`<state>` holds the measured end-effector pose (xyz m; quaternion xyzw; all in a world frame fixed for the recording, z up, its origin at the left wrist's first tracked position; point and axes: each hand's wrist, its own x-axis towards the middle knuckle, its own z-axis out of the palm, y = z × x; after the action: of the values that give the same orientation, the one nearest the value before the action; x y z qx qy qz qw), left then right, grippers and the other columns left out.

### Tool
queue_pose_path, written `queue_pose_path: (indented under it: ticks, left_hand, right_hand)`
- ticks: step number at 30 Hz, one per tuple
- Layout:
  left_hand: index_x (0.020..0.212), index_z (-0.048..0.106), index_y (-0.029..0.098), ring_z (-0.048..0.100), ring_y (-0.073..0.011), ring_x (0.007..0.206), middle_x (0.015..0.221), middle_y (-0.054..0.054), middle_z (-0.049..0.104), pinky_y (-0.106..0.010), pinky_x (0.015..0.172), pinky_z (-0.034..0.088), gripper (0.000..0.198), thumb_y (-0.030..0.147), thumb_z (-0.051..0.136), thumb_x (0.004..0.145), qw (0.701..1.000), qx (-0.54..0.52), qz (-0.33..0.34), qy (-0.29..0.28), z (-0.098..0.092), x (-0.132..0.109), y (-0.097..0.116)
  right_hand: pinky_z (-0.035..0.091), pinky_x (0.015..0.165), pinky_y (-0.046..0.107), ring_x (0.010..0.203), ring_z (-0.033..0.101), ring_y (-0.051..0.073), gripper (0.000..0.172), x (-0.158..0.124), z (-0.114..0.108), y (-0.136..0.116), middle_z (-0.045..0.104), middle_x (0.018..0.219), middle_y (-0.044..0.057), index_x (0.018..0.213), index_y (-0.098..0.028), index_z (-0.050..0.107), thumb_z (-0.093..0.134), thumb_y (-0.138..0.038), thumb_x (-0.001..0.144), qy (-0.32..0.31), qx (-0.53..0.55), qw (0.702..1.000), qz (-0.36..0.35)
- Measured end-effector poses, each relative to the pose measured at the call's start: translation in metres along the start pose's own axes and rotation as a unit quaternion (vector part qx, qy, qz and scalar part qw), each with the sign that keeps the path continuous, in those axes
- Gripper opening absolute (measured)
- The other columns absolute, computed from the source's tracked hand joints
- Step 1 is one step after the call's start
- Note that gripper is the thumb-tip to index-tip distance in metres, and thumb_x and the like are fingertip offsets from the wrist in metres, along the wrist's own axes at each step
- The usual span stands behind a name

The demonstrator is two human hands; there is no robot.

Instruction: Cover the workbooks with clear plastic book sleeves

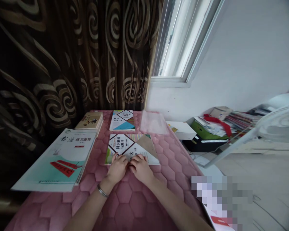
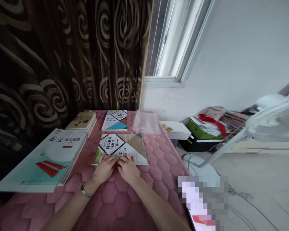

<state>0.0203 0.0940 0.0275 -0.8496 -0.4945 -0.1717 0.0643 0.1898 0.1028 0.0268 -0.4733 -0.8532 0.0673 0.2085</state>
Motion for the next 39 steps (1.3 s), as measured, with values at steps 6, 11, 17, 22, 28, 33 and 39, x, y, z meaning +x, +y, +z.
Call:
queue_pose_path:
  ticks: [6, 11, 17, 22, 28, 33, 39]
  left_hand:
    - [0.080, 0.068, 0.022, 0.060, -0.0183, 0.094, 0.088, 0.000, 0.068, -0.043, 0.104, 0.031, 0.015, 0.017, 0.058, 0.090, 0.999, -0.031, -0.011, 0.009, -0.003, -0.011, -0.021]
    - [0.087, 0.069, 0.023, 0.061, -0.0180, 0.094, 0.091, 0.000, 0.069, -0.042, 0.102, 0.035, 0.017, 0.015, 0.055, 0.091, 0.999, -0.030, -0.019, 0.015, -0.007, -0.030, -0.043]
    - [0.092, 0.071, 0.020, 0.062, -0.0191, 0.095, 0.097, -0.005, 0.069, -0.037, 0.090, 0.048, 0.029, 0.001, 0.049, 0.086, 0.998, -0.026, -0.059, 0.004, -0.003, -0.051, -0.069]
    - [0.094, 0.073, 0.022, 0.064, -0.0166, 0.097, 0.099, -0.004, 0.069, -0.032, 0.090, 0.052, 0.042, -0.007, 0.047, 0.079, 0.994, -0.087, -0.070, 0.012, 0.002, -0.054, -0.079]
    - [0.088, 0.073, 0.022, 0.064, -0.0143, 0.089, 0.093, -0.003, 0.066, -0.029, 0.084, 0.053, 0.042, -0.007, 0.044, 0.079, 0.991, -0.108, -0.084, 0.007, -0.014, -0.048, -0.071]
    - [0.090, 0.069, 0.018, 0.061, -0.0224, 0.096, 0.104, -0.008, 0.064, -0.038, 0.086, 0.050, 0.022, 0.009, 0.050, 0.086, 0.996, -0.019, -0.060, -0.061, -0.021, -0.009, -0.008]
    - [0.112, 0.065, 0.009, 0.062, -0.0284, 0.098, 0.105, -0.018, 0.066, -0.039, 0.074, 0.051, 0.031, 0.006, 0.042, 0.091, 0.987, 0.046, 0.039, -0.146, 0.004, 0.051, 0.059]
  right_hand:
    - [0.032, 0.082, 0.035, 0.099, 0.055, 0.020, 0.010, 0.003, 0.004, 0.013, 0.071, 0.094, 0.001, 0.081, -0.026, 0.073, 0.066, -0.028, 0.088, 0.020, 0.009, 1.000, 0.015]
    - [0.034, 0.083, 0.036, 0.098, 0.056, 0.020, 0.017, -0.021, -0.014, 0.051, 0.072, 0.094, 0.002, 0.078, -0.026, 0.073, 0.062, -0.029, 0.090, 0.030, 0.020, 0.998, 0.052]
    - [0.042, 0.090, 0.039, 0.098, 0.060, 0.020, 0.021, -0.052, -0.031, 0.107, 0.071, 0.096, 0.003, 0.083, -0.028, 0.075, 0.056, -0.023, 0.090, 0.047, 0.062, 0.995, 0.065]
    - [0.050, 0.089, 0.037, 0.095, 0.063, 0.020, 0.034, -0.057, -0.032, 0.124, 0.071, 0.100, 0.005, 0.093, -0.029, 0.077, 0.047, -0.014, 0.087, 0.025, 0.127, 0.990, 0.060]
    - [0.050, 0.092, 0.038, 0.100, 0.063, 0.019, 0.043, -0.055, -0.043, 0.123, 0.071, 0.105, 0.004, 0.096, -0.029, 0.077, 0.041, -0.009, 0.084, -0.016, 0.137, 0.989, 0.056]
    - [0.048, 0.091, 0.034, 0.103, 0.063, 0.019, 0.042, -0.042, -0.060, 0.118, 0.071, 0.108, 0.002, 0.094, -0.028, 0.077, 0.047, -0.007, 0.075, -0.081, 0.118, 0.988, 0.049]
    - [0.046, 0.089, 0.030, 0.095, 0.065, 0.019, 0.035, -0.008, -0.060, 0.102, 0.074, 0.099, 0.005, 0.095, -0.021, 0.077, 0.046, -0.010, 0.082, -0.082, 0.064, 0.994, 0.045]
